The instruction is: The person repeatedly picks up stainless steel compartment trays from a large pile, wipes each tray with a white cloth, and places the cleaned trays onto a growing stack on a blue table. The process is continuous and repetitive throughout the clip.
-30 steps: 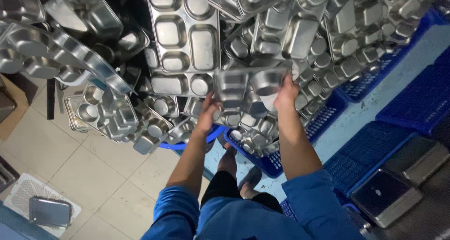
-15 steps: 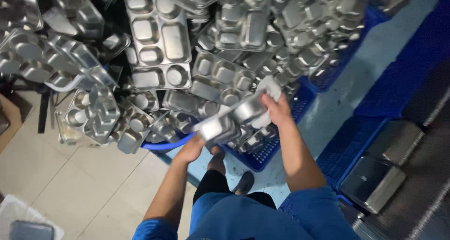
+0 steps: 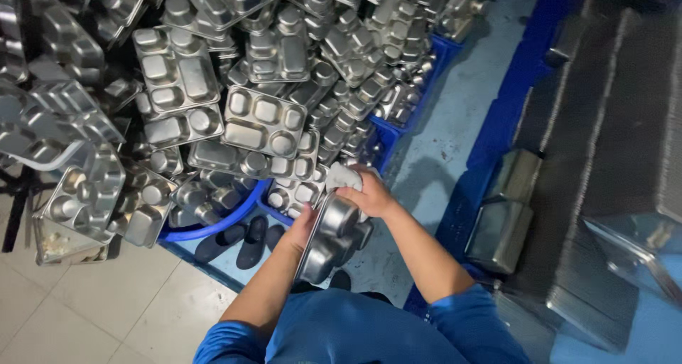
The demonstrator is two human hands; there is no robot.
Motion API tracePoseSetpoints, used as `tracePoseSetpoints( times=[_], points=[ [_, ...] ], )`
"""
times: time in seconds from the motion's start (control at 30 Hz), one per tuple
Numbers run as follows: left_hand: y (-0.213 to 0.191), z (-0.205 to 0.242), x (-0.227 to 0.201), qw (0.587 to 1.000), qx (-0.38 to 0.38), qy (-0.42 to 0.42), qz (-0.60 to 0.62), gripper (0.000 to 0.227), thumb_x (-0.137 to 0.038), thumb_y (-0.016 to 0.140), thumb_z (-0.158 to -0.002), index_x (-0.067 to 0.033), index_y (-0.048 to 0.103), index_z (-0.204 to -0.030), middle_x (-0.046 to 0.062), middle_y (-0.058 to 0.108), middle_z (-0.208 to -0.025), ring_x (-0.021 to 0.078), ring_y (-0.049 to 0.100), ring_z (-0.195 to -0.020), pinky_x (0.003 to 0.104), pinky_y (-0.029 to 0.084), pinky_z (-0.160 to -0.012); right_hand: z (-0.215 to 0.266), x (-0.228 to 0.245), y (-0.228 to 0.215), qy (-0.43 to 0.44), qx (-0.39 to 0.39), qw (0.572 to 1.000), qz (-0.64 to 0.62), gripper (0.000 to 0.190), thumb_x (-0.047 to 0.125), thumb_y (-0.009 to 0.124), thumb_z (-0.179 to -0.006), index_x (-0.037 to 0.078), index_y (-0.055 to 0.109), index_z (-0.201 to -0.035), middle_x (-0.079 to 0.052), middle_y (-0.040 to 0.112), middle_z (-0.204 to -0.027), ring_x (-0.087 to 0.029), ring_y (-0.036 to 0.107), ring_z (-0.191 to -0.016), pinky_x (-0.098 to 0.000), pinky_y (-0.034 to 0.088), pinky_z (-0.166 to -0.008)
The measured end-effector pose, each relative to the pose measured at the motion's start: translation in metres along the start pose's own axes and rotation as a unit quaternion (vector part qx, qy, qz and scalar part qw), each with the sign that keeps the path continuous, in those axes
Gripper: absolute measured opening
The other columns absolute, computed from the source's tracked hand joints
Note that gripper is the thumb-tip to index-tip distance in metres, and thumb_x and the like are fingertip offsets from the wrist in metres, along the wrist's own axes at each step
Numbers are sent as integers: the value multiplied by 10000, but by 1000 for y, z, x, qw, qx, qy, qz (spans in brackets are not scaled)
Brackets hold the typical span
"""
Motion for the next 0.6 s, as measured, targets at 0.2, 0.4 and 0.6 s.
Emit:
tracePoseSetpoints(
  times=[0.2, 0.4, 0.6],
  points=[
    [-4, 8, 0, 947, 48, 19, -317, 835, -464, 764, -780, 115, 579, -1352, 238, 724, -1084, 368, 701, -845, 492, 559, -701, 39, 66, -33, 93, -144, 982, 76, 291, 255, 662, -987, 42, 710, -1180, -132, 728, -1060, -241, 690, -970, -378, 544, -847],
    [26, 29, -37, 954, 151, 207, -153, 921, -523, 709, -813, -22, 412, -1526, 186, 597, -1440, 343, 619, -1271, 480, 511, -1086, 75, 188, 14, -221, 84, 944, 230, 736, 431, 780, -751, 94, 626, -1387, -229, 466, -1538, -481, 382, -1417, -653, 311, -1121],
    [75, 51, -64, 930, 228, 271, -96, 857, -540, 619, -944, -66, 346, -1603, 146, 412, -1602, 335, 356, -1501, 450, 287, -1272, 39, 186, 66, -280, -55, 930, 232, 579, 453, 768, -883, 244, 550, -1377, -72, 412, -1572, -391, 354, -1519, -519, 274, -1299]
  ],
)
Point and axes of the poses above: each hand's wrist, its own z-axis away from the middle knuckle, its own y-axis out of the palm, x = y × z, the point moved 7 cm from there along -z, towards the middle knuckle
